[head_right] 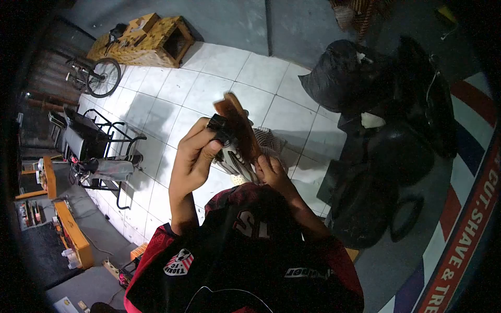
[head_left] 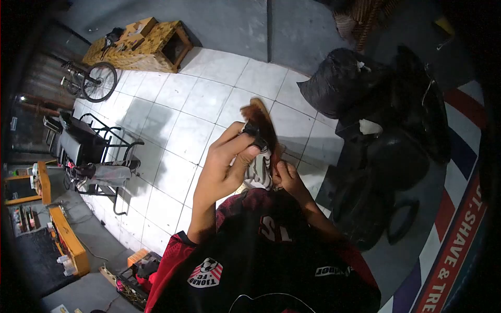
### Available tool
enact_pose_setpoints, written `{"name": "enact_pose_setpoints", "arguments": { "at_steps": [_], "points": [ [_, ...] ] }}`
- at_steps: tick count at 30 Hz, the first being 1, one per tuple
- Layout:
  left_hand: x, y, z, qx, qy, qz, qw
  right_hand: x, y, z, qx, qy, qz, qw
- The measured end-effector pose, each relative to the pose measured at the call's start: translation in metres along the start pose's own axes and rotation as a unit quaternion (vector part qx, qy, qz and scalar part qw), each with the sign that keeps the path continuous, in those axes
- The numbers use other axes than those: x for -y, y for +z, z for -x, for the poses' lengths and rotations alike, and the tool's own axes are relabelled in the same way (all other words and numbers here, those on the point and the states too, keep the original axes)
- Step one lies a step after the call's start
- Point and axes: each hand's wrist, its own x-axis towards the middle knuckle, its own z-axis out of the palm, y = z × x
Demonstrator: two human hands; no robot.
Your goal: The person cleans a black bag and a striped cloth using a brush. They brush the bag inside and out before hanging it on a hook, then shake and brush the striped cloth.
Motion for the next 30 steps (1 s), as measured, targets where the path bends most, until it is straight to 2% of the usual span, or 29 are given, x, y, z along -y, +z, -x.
{"name": "enact_pose_setpoints", "arguments": {
  "at_steps": [1,2,3,4,5,7,9,10,11,12,13,14,15,16,19,20,21,23,24,25,26,27,28,29,30],
  "points": [
    [-0.002,-0.003,0.0,-0.019,0.014,0.016,1.0,-0.032,-0.012,-0.007,-0.019,-0.079,0.136,0.987],
    [-0.002,-0.005,0.0,-0.037,0.028,0.033,0.998,-0.074,-0.022,-0.014,-0.037,-0.156,0.269,0.95],
    [-0.002,-0.007,0.002,-0.075,0.038,0.087,0.993,-0.103,-0.032,-0.017,-0.055,-0.229,0.394,0.888],
    [-0.002,-0.009,0.002,-0.105,0.054,0.113,0.987,-0.113,-0.042,-0.013,-0.02,0.019,0.443,0.896],
    [-0.002,-0.01,0.002,-0.133,0.07,0.138,0.979,-0.124,-0.052,-0.006,0.015,0.266,0.463,0.846],
    [0.0,-0.017,0.001,-0.124,0.071,0.139,0.98,-0.224,-0.085,0.02,-0.135,0.167,0.475,0.853],
    [0.003,-0.02,0.004,-0.117,0.035,0.13,0.984,-0.199,-0.097,0.007,0.021,0.208,0.529,0.823],
    [0.004,-0.017,0.002,-0.115,0.008,0.127,0.985,-0.198,-0.096,0.006,-0.01,-0.019,0.591,0.807],
    [0.006,-0.014,0.0,-0.11,-0.008,0.106,0.988,-0.155,-0.086,-0.002,-0.057,0.097,0.491,0.864],
    [0.007,-0.01,-0.002,-0.105,-0.026,0.083,0.991,-0.088,-0.066,-0.011,-0.102,0.209,0.376,0.897],
    [0.008,-0.005,-0.003,-0.101,-0.044,0.06,0.992,-0.054,-0.05,-0.008,-0.135,0.099,0.27,0.948],
    [0.004,-0.002,-0.005,-0.088,-0.072,0.044,0.993,-0.026,-0.036,-0.004,-0.164,-0.014,0.156,0.974],
    [0.007,0.0,-0.005,-0.067,-0.054,0.007,0.996,0.006,-0.022,0.0,-0.147,-0.002,0.028,0.989],
    [0.005,0.002,-0.006,-0.064,-0.08,0.013,0.995,0.027,-0.011,0.002,-0.128,0.01,-0.1,0.987],
    [0.006,0.01,-0.01,-0.078,-0.118,0.052,0.989,0.036,0.014,0.001,-0.055,-0.142,-0.131,0.979],
    [0.007,0.011,-0.01,-0.089,-0.124,0.067,0.986,0.017,0.016,-0.004,-0.099,-0.143,0.041,0.984],
    [0.001,0.008,-0.012,-0.097,-0.11,0.049,0.988,0.004,0.019,-0.008,-0.143,-0.132,0.211,0.958],
    [-0.004,0.0,-0.014,-0.123,-0.099,0.113,0.981,-0.014,0.018,-0.013,-0.143,-0.141,0.159,0.967],
    [0.001,-0.005,-0.013,-0.141,-0.073,0.142,0.977,-0.064,0.005,-0.03,-0.176,-0.139,0.247,0.943],
    [-0.001,-0.009,-0.012,-0.165,-0.087,0.201,0.962,-0.081,-0.012,-0.029,-0.091,-0.068,0.375,0.92],
    [-0.001,-0.014,-0.011,-0.176,-0.074,0.222,0.956,-0.1,-0.032,-0.024,-0.004,0.005,0.493,0.87],
    [-0.001,-0.019,-0.01,-0.188,-0.061,0.243,0.95,-0.173,-0.054,-0.028,-0.023,0.09,0.489,0.867],
    [0.004,-0.022,-0.009,-0.193,-0.042,0.25,0.948,-0.208,-0.073,-0.021,-0.032,-0.012,0.538,0.842],
    [0.004,-0.022,-0.011,-0.201,-0.041,0.247,0.947,-0.207,-0.081,-0.011,-0.053,-0.113,0.589,0.798],
    [0.002,-0.021,-0.011,-0.209,-0.04,0.243,0.946,-0.207,-0.087,-0.012,-0.064,-0.116,0.612,0.78]
  ]
}}
